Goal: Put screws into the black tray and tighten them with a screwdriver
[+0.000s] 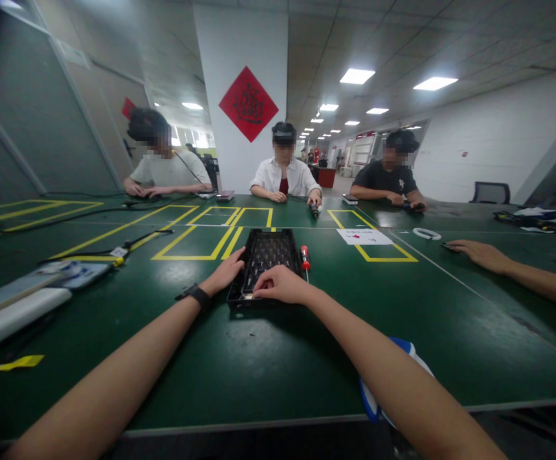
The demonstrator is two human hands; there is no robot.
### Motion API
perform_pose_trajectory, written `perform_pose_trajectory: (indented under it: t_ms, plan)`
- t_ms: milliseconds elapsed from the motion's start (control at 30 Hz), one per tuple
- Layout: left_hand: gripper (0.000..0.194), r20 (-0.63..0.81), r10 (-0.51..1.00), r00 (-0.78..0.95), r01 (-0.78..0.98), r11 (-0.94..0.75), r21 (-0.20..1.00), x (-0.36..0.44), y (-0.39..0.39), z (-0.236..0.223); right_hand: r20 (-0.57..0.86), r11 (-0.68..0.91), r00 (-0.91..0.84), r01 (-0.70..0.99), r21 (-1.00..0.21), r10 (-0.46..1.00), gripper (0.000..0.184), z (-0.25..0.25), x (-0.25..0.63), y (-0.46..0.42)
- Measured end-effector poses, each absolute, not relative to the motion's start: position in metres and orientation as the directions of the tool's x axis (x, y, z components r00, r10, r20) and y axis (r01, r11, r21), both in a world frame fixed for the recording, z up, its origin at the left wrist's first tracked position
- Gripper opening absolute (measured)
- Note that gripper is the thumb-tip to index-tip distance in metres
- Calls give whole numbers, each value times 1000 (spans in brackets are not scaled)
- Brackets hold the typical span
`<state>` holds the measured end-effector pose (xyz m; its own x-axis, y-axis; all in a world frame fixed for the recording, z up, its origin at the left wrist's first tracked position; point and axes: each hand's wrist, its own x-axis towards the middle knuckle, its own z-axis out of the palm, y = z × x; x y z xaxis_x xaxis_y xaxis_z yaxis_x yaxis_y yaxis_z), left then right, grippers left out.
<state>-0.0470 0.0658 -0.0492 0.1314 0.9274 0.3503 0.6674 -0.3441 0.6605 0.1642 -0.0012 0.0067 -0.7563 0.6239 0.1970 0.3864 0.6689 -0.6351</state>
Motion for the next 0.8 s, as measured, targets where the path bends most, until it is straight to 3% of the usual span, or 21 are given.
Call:
perform_pose_trajectory:
  t_ms: [800]
  plan:
    - [61,359,922,142,683,-354,639,-48,67,-50,203,686,-758,398,-609,620,29,7,165,-2]
